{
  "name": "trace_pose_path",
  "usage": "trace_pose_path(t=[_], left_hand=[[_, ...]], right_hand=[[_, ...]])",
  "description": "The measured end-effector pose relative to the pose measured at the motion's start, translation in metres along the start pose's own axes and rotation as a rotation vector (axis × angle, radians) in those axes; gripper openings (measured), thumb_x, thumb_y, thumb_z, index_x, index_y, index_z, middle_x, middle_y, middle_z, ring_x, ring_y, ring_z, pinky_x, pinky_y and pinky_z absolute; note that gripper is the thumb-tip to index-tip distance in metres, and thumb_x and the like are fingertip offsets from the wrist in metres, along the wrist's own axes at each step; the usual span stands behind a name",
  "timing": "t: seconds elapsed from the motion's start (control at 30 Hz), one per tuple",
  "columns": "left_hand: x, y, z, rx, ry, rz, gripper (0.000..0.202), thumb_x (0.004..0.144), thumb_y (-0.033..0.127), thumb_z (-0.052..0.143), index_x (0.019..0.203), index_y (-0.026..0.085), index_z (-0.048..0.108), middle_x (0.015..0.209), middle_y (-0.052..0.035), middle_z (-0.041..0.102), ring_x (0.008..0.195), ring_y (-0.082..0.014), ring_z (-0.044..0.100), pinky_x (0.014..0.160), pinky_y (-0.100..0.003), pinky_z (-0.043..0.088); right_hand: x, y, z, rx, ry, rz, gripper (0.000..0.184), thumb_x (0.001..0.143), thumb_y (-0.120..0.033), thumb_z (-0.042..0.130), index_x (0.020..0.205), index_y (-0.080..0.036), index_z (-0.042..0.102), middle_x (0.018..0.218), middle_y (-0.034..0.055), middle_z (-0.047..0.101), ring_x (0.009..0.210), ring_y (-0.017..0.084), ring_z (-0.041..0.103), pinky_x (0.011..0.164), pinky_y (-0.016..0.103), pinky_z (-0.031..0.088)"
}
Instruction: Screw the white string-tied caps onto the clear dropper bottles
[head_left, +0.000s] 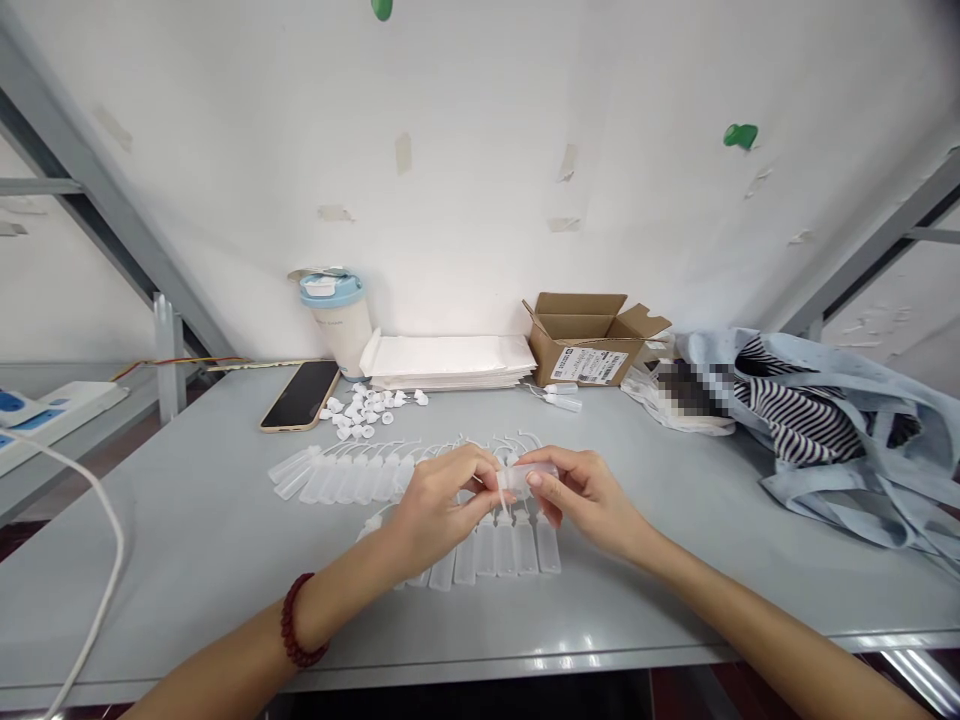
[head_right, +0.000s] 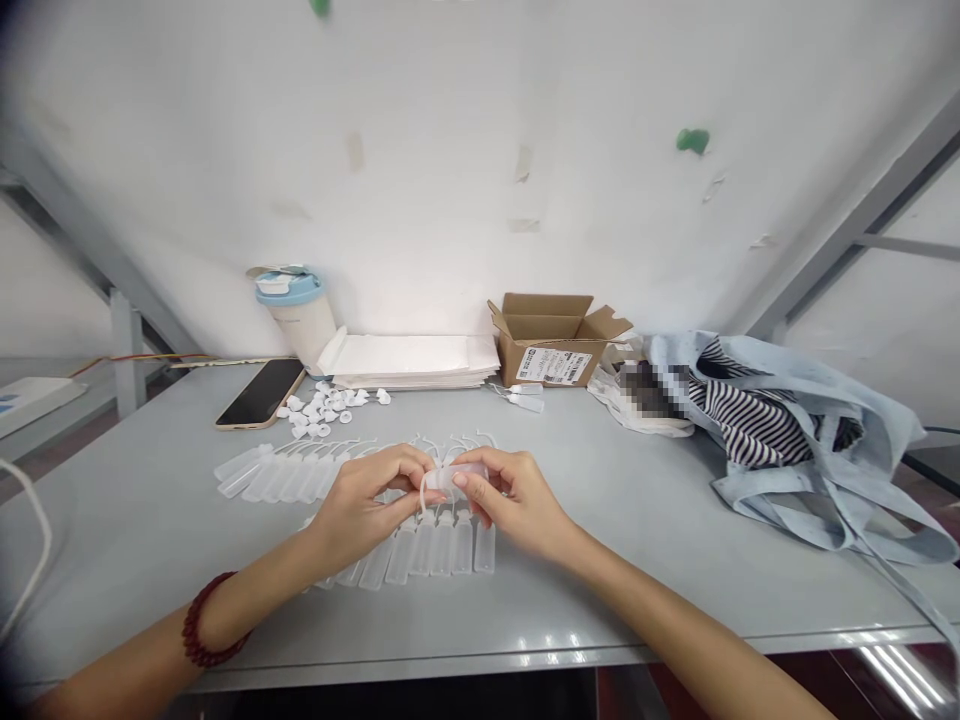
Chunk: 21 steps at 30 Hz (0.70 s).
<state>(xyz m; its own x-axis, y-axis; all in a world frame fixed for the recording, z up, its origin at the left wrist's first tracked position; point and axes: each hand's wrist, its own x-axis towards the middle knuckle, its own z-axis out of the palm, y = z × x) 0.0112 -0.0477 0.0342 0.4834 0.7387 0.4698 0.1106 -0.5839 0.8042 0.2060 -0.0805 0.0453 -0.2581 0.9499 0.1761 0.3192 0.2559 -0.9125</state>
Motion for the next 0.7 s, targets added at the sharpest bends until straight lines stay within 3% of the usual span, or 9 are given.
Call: trace_pose_path(t=[0.07, 0.27, 0.37, 0.5, 0.63, 0.7], left_hand=[[0.002, 0.003, -0.001, -0.1, -0.016, -0.08, 0.018, 0.078, 0.022, 0.067, 0.066, 0.018, 0.056, 0.077, -0.0031, 0.063, 0.066, -0.0122, 0.058, 0.06, -0.024, 0.052], [0.012, 0.01, -0.011, -0.485, -0.06, -0.493, 0.026, 0.071, 0.035, 0.077, 0.079, 0.014, 0.064, 0.076, -0.0035, 0.068, 0.07, -0.016, 0.066, 0.069, -0.029, 0.054], [0.013, 0.008, -0.014, -0.598, -0.16, -0.63, 0.029, 0.072, 0.038, 0.077, 0.086, 0.014, 0.067, 0.075, -0.0033, 0.07, 0.067, -0.0156, 0.069, 0.069, -0.028, 0.054], [0.012, 0.007, -0.015, -0.629, -0.299, -0.67, 0.035, 0.079, 0.044, 0.068, 0.066, 0.012, 0.065, 0.06, -0.0031, 0.065, 0.05, -0.0109, 0.062, 0.05, -0.02, 0.048], [0.012, 0.012, -0.015, -0.603, -0.281, -0.65, 0.034, 0.078, 0.043, 0.069, 0.065, 0.013, 0.063, 0.055, -0.0014, 0.062, 0.045, -0.0095, 0.057, 0.045, -0.02, 0.045], [0.012, 0.013, -0.013, -0.553, -0.242, -0.609, 0.028, 0.075, 0.04, 0.072, 0.07, 0.013, 0.063, 0.057, -0.0004, 0.062, 0.048, -0.0106, 0.058, 0.047, -0.021, 0.047]], right_hand=[[0.0, -0.002, 0.0, 0.024, 0.006, -0.012, 0.03, 0.088, -0.042, 0.053, 0.092, -0.014, 0.065, 0.048, -0.0049, 0.051, 0.042, 0.01, 0.05, 0.044, 0.022, 0.041], [-0.003, 0.0, -0.001, -0.055, 0.059, -0.16, 0.023, 0.089, -0.034, 0.054, 0.097, -0.016, 0.066, 0.059, -0.0023, 0.057, 0.047, 0.01, 0.055, 0.048, 0.022, 0.045], [-0.004, 0.004, -0.001, -0.122, 0.093, -0.248, 0.021, 0.089, -0.03, 0.056, 0.102, -0.016, 0.065, 0.06, -0.0021, 0.058, 0.048, 0.011, 0.056, 0.049, 0.022, 0.046], [-0.003, 0.007, -0.002, -0.216, 0.101, -0.386, 0.018, 0.09, -0.024, 0.055, 0.105, -0.018, 0.064, 0.068, 0.0003, 0.062, 0.054, 0.012, 0.057, 0.053, 0.024, 0.047], [-0.002, 0.007, -0.003, -0.289, 0.115, -0.509, 0.02, 0.092, -0.022, 0.052, 0.108, -0.02, 0.064, 0.074, 0.0031, 0.065, 0.064, 0.015, 0.058, 0.059, 0.027, 0.048], [-0.002, 0.007, -0.003, -0.291, 0.122, -0.503, 0.019, 0.092, -0.024, 0.052, 0.107, -0.02, 0.064, 0.074, 0.0035, 0.066, 0.063, 0.015, 0.058, 0.058, 0.027, 0.048]])
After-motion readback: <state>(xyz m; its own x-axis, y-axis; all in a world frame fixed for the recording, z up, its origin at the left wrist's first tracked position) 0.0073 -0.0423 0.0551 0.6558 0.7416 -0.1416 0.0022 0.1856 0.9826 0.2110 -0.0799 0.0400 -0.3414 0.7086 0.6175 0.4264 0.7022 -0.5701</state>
